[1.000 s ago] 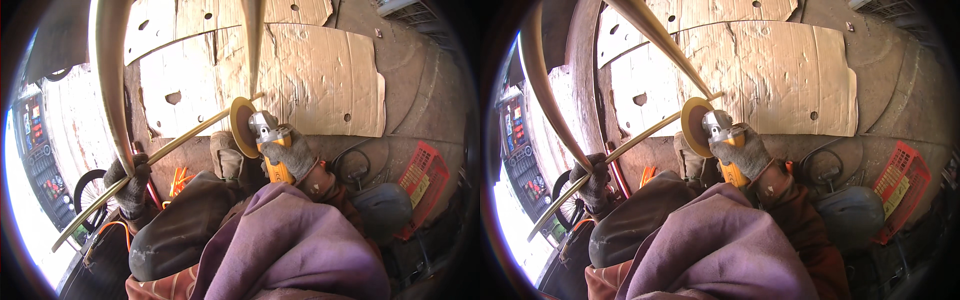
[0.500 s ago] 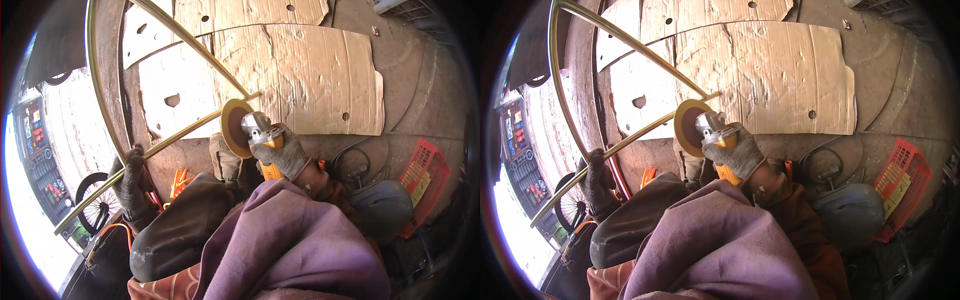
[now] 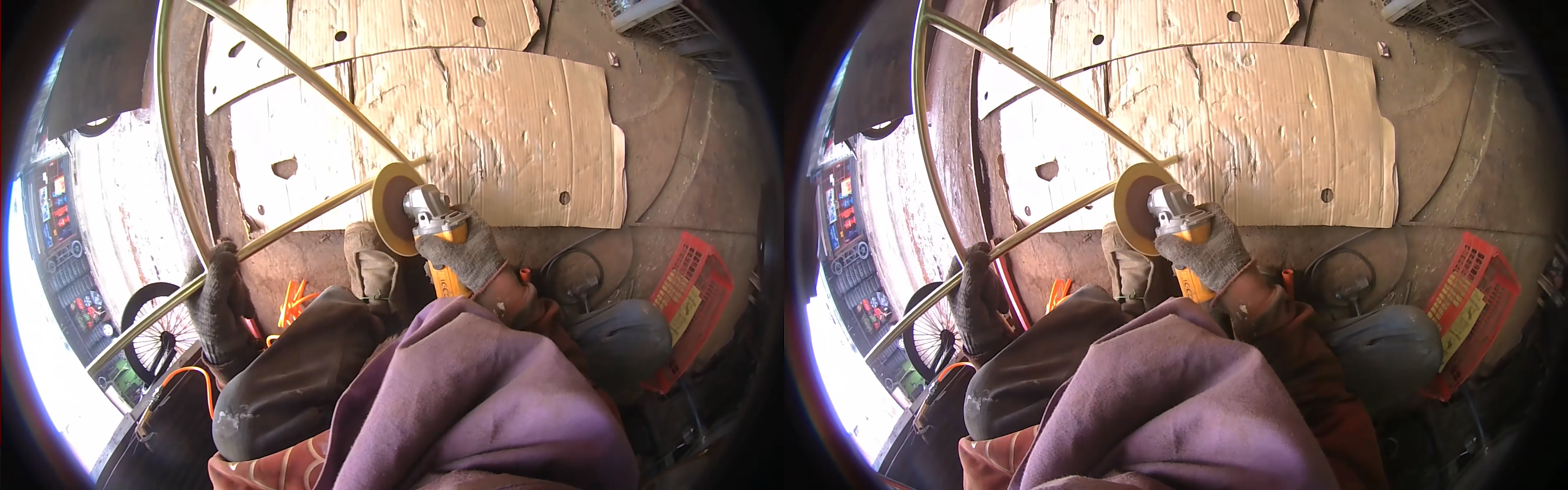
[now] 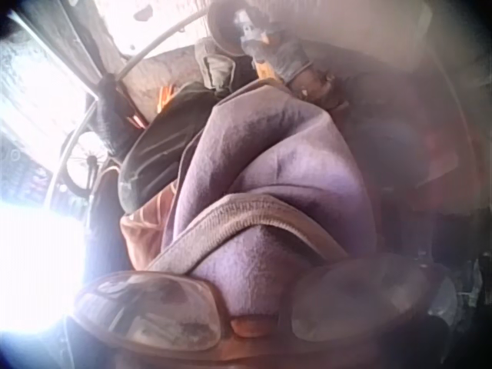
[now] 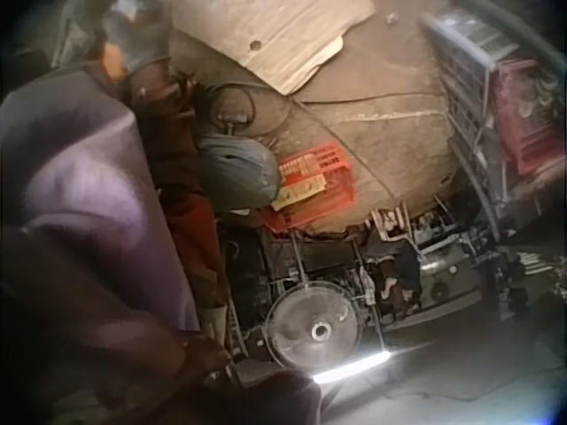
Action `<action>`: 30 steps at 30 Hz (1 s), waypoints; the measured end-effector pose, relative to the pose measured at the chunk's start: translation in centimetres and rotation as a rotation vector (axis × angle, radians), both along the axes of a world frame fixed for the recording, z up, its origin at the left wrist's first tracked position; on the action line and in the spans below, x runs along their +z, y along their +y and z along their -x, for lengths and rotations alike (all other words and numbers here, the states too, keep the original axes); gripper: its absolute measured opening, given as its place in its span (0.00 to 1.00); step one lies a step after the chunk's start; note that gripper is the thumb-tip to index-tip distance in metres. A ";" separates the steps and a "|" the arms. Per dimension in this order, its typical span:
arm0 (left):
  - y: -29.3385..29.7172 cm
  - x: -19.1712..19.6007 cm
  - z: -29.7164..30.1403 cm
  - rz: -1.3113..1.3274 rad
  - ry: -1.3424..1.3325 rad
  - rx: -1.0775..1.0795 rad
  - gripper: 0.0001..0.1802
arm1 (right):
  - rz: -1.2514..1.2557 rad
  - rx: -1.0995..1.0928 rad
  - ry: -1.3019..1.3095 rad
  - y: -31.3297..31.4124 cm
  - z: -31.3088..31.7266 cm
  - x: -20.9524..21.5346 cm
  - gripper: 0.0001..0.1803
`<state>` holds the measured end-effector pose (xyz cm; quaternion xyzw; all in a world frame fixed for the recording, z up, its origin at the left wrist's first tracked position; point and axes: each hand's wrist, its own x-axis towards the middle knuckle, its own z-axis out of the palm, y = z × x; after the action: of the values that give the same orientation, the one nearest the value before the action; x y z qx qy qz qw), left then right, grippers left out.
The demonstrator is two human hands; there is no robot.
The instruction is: The person is using a handheld power grinder to smooth the surfaces and joints of a metal chair frame. They hold the metal frame by hand, rotating it on a piece of cardboard on the floor while applying the grinding disc to various sections.
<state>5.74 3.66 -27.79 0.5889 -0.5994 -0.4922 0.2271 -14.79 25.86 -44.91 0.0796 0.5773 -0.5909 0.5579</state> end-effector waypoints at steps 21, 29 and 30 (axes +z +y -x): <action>-1.3 1.8 2.0 0.044 -0.112 -0.080 0.22 | 0.010 0.086 0.056 -0.4 0.8 1.2 0.29; -5.1 2.9 4.8 0.131 -0.162 -0.299 0.19 | 0.028 0.059 0.094 -0.2 0.5 0.7 0.28; -5.2 3.2 5.4 0.127 -0.174 -0.305 0.18 | 0.023 0.055 0.109 -0.1 0.5 0.8 0.28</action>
<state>0.37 -1.52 -24.60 0.5160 -0.7290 -0.4293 0.1339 -15.30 25.74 -44.16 0.0249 0.6019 -0.5853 0.5427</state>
